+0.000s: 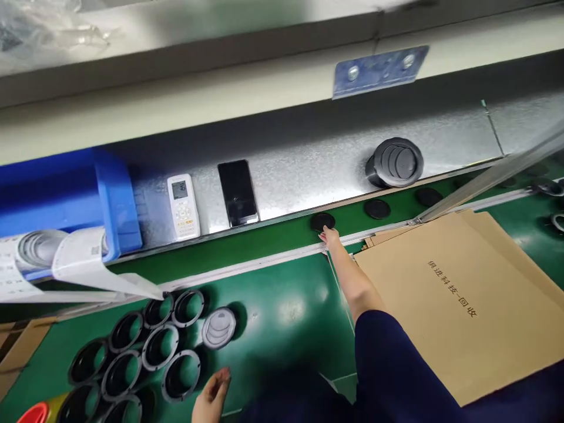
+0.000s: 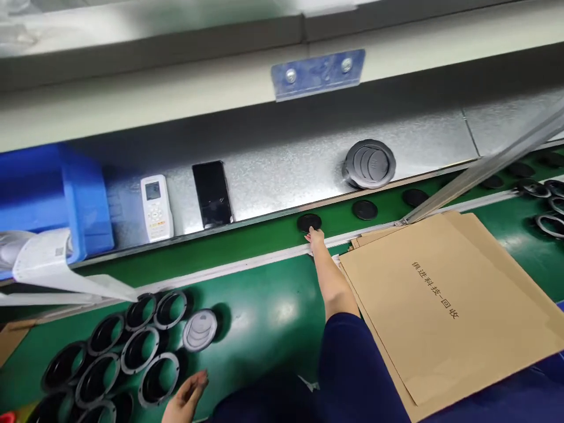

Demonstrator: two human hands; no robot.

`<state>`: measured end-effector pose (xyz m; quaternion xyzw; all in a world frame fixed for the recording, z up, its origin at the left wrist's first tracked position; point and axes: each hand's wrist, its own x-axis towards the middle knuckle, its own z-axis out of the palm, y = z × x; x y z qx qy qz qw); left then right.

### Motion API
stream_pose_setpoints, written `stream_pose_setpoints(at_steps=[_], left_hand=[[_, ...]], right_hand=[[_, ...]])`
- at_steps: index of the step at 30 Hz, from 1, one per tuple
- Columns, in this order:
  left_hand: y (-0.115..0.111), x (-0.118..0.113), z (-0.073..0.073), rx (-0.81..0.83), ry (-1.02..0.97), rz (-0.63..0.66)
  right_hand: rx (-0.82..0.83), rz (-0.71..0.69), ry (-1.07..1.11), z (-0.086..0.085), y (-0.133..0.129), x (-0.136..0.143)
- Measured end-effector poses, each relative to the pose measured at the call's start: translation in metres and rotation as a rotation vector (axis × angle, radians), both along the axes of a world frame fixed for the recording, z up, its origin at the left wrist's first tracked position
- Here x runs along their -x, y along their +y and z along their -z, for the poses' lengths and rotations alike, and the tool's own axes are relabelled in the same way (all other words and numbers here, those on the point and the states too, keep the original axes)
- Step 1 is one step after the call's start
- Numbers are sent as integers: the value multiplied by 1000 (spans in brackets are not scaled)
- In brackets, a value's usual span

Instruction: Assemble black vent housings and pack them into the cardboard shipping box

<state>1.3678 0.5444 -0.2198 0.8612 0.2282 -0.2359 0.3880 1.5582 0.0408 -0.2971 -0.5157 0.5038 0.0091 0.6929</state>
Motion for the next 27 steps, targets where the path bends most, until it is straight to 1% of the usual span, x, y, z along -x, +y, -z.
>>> stream_pose_setpoints(at_steps=[2, 4, 5, 7, 8, 9, 10, 11, 12, 13, 14, 15, 17, 18, 19, 21, 23, 25, 27], left_hand=[[-25, -11, -7, 84, -11, 5], [-55, -24, -18, 247, -19, -52], [-69, -31, -23, 373, -34, -131], [-91, -47, -32, 747, -57, -272], [-98, -54, -36, 935, -74, -310], [-101, -61, -39, 1091, -84, -332], [-101, -66, -41, 1206, -117, -359], [-98, -68, -44, 1296, -138, -371], [-94, -68, -47, 1357, -154, -382], [-88, -66, -51, 1397, -162, -393], [-81, -63, -55, 1423, -157, -401], [-75, -58, -59, 1441, -139, -408], [-62, -48, -66, 1466, -88, -424], [-57, -42, -69, 1480, -56, -428], [-52, -37, -72, 1494, -27, -430], [-44, -28, -76, 1520, 2, -436], [-36, -20, -78, 1528, 8, -441], [-26, -15, -79, 1505, 40, -423], [-15, -12, -80, 1469, 85, -389]], right_hand=[[-117, -43, -79, -7, 38, 8], [-250, -149, -136, -16, 91, 29], [-324, -215, -163, -22, 120, 45], [-491, -346, -242, -36, 178, 84], [-573, -408, -292, -43, 204, 104], [-639, -468, -341, -50, 226, 124], [-681, -531, -382, -57, 244, 141], [-684, -605, -404, -63, 258, 155], [-628, -684, -409, -70, 268, 165], [-508, -756, -414, -76, 273, 172], [-324, -807, -432, -82, 275, 175], [-94, -836, -471, -89, 274, 176], [377, -867, -615, -103, 268, 173], [555, -900, -710, -109, 265, 171], [676, -954, -797, -115, 264, 169], [795, -1077, -896, -124, 266, 166], [852, -1146, -905, -128, 274, 165], [868, -1186, -900, -129, 286, 166], [831, -1223, -912, -130, 298, 166]])
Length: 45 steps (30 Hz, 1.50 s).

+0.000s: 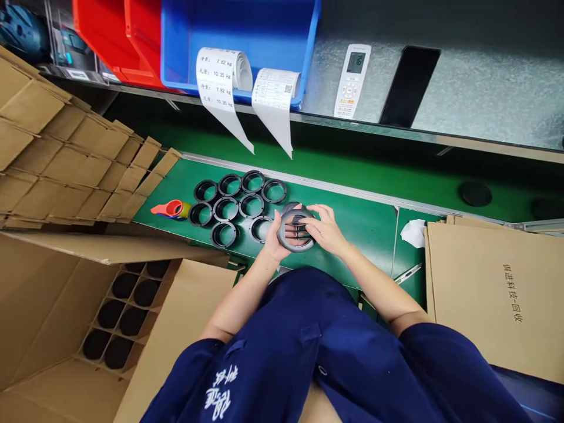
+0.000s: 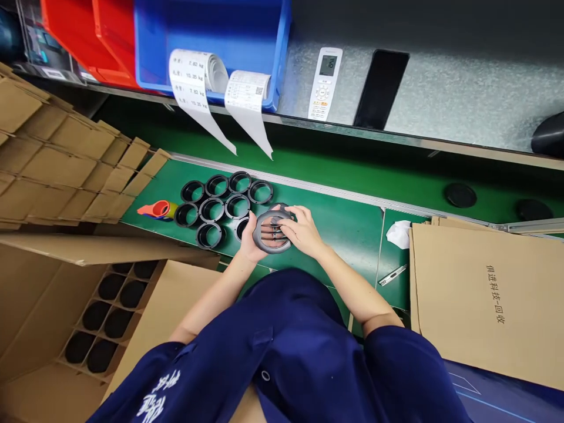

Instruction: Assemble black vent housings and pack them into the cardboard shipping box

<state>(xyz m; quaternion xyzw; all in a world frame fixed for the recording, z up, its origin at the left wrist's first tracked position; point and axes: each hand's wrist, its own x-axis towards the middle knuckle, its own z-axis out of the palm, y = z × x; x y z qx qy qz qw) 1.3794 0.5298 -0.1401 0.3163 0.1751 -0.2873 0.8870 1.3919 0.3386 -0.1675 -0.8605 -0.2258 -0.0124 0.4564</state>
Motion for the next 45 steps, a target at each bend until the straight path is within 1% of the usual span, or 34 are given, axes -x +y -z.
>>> stream_pose_setpoints(at_steps=[2, 7, 10, 13, 16, 18, 19, 21, 23, 24, 27, 29, 31, 33, 35, 36, 37, 39, 41, 42, 44, 45], left_hand=[[11, 2, -1, -14, 13, 22], [31, 3, -3, -2, 31, -27], [39, 4, -3, 22, 25, -57], [44, 3, -2, 59, 46, -67], [48, 1, 0, 81, 56, -68], [51, -1, 5, 85, 64, -86], [54, -1, 9, 82, 77, -102], [60, 0, 20, 58, 143, -127], [65, 4, 31, 0, 263, -127], [67, 7, 36, -36, 329, -111], [68, 14, 47, -121, 454, -16], [66, 18, 51, -157, 458, 19], [64, 20, 55, -191, 442, 9], [66, 20, 60, -204, 436, 9], [72, 22, 67, -210, 446, 25], [76, 24, 71, -235, 468, 8], [81, 27, 76, -283, 504, -40], [94, 34, 85, -415, 593, -197], [110, 45, 92, -521, 672, -344], [119, 51, 95, -548, 698, -390], [136, 64, 98, -566, 734, -443], [145, 70, 99, -569, 748, -463]], right_hand=[[-53, -20, 52, -3, 10, -2], [-202, -23, 183, -17, 27, -10], [-213, -38, 200, -20, 34, -9], [-185, -54, 192, -15, 40, -6], [-150, -51, 164, -6, 46, -2], [-112, -52, 114, 2, 51, 3], [-82, -81, 79, 7, 54, 7], [-2, -204, 19, 18, 60, 16], [80, -321, 12, 30, 66, 25], [109, -347, 34, 37, 69, 29], [133, -339, 170, 56, 81, 36], [121, -358, 277, 65, 88, 36], [124, -363, 360, 70, 94, 32], [160, -316, 391, 74, 95, 24], [235, -222, 366, 78, 95, 13], [284, -169, 338, 80, 96, 8], [338, -123, 305, 82, 98, 3], [442, -91, 230, 87, 109, -7], [522, -149, 159, 92, 131, -13], [553, -192, 132, 95, 145, -16], [602, -249, 104, 99, 172, -19], [624, -253, 102, 102, 184, -20]])
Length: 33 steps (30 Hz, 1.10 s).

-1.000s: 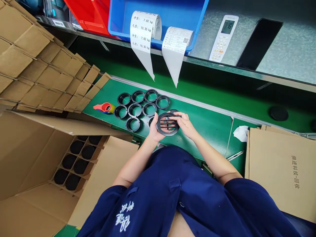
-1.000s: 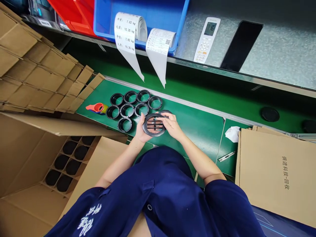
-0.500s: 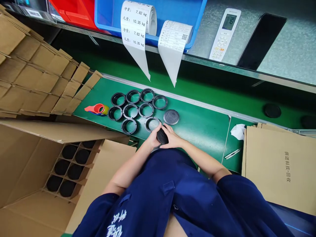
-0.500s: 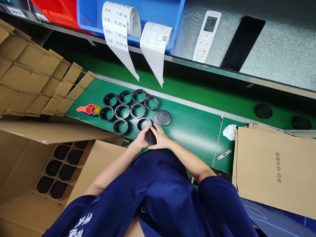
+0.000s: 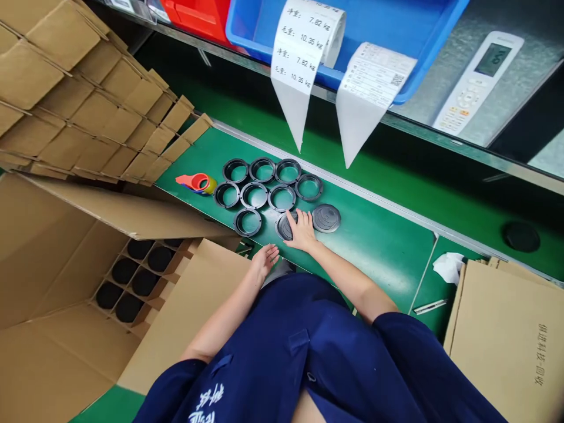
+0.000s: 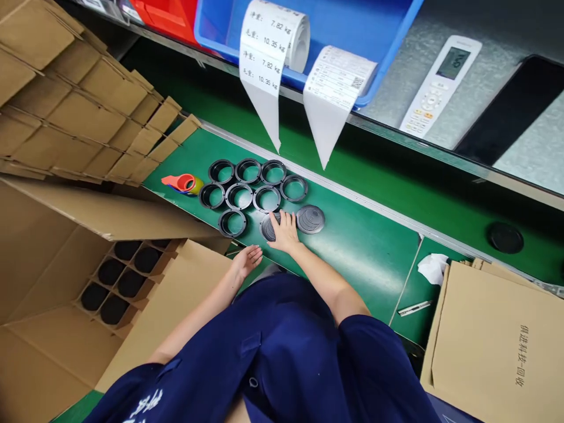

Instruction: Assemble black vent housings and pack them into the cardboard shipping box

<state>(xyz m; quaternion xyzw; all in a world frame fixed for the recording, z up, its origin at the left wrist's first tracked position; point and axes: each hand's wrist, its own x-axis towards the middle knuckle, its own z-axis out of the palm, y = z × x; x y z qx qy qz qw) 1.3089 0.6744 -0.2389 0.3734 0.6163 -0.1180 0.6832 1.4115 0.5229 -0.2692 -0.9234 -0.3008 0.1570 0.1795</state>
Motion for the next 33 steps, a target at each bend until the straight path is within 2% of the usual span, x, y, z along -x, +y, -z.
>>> stream_pose_setpoints(at_steps=[4, 7, 9, 13, 15, 19, 22, 24, 25, 27, 28, 30, 31, 33], left_hand=[[22, 23, 2, -6, 25, -54], [25, 32, 5, 7, 36, -59], [23, 34, 7, 14, 33, -45], [23, 32, 11, -27, 15, 4], [27, 30, 13, -81, 8, 38], [36, 22, 17, -243, -29, 161], [31, 5, 17, -377, -136, 278], [17, -9, 12, -469, -265, 419], [6, -15, 8, -537, -335, 549], [-22, -26, -2, -711, -417, 929], [-35, -32, -4, -791, -394, 1121], [-57, -46, -2, -822, -263, 1401], [-64, -53, 3, -818, -213, 1487], [-71, -62, 16, -833, -150, 1561]], right_hand=[[46, -15, -18, 11, 25, 0], [79, -29, -8, 16, 23, 3], [90, -38, -2, 13, 21, 6], [-28, -54, -82, -5, 28, 13], [-97, -67, -122, -7, 36, 16], [-53, -114, -25, 9, 43, 21], [-20, -81, -3, 16, 30, 18], [4, 35, -46, 9, 6, 14], [34, 124, -65, 3, -10, 11], [126, 299, -61, -7, -47, 6], [181, 324, -20, -8, -64, 2], [253, 267, 74, 0, -91, -11], [274, 248, 91, 8, -98, -18], [287, 242, 84, 25, -100, -30]])
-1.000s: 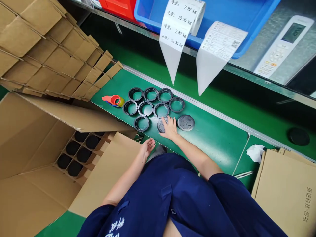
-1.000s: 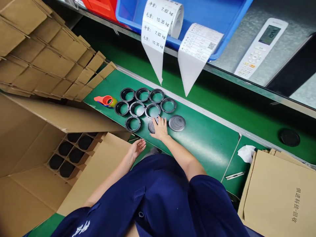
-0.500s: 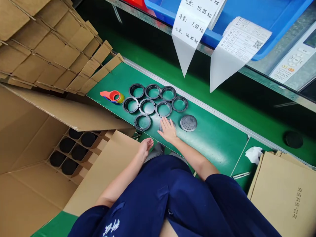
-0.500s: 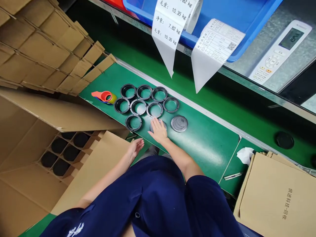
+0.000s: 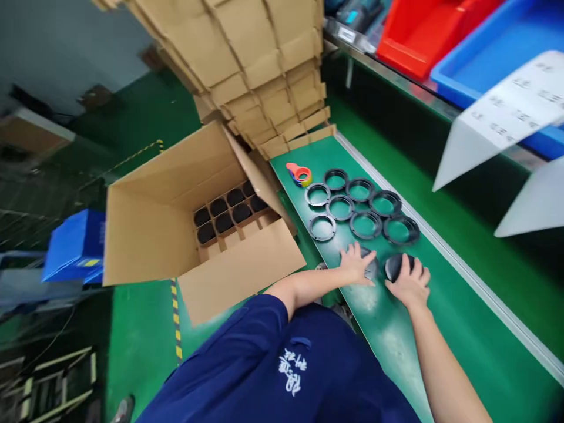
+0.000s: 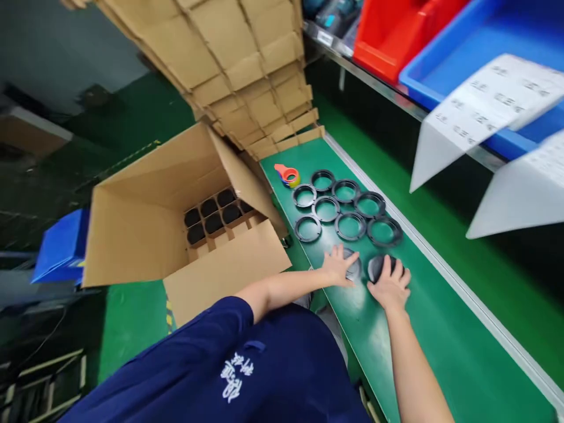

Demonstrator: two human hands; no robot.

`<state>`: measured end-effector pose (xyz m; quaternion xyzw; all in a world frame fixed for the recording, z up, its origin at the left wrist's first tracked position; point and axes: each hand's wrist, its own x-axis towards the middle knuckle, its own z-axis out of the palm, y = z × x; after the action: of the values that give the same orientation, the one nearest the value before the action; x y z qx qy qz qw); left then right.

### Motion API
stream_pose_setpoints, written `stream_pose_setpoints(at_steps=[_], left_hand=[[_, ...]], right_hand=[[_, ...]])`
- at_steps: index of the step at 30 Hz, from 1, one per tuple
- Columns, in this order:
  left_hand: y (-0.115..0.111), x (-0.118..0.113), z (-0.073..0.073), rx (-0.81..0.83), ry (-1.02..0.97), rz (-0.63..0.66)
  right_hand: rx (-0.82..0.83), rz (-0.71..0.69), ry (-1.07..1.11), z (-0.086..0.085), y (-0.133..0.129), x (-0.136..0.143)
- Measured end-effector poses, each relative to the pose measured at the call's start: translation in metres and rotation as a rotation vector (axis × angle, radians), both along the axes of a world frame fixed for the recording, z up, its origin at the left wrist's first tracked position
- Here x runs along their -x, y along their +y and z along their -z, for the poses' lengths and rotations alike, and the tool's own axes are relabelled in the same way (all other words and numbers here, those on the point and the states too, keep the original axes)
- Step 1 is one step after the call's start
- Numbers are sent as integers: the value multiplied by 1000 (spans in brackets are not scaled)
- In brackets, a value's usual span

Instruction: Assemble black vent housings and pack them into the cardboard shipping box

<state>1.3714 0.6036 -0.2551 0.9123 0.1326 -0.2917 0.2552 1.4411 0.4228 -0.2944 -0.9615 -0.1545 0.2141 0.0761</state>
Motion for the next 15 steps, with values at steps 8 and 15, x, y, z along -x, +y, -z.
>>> stream_pose_setpoints(at_steps=[8, 15], left_hand=[[-11, 42, 2, 119, -113, -107], [112, 170, -71, 353, -572, -446]], right_hand=[[-16, 75, -17, 10, -5, -6], [-244, -61, -78, -55, 35, 40]])
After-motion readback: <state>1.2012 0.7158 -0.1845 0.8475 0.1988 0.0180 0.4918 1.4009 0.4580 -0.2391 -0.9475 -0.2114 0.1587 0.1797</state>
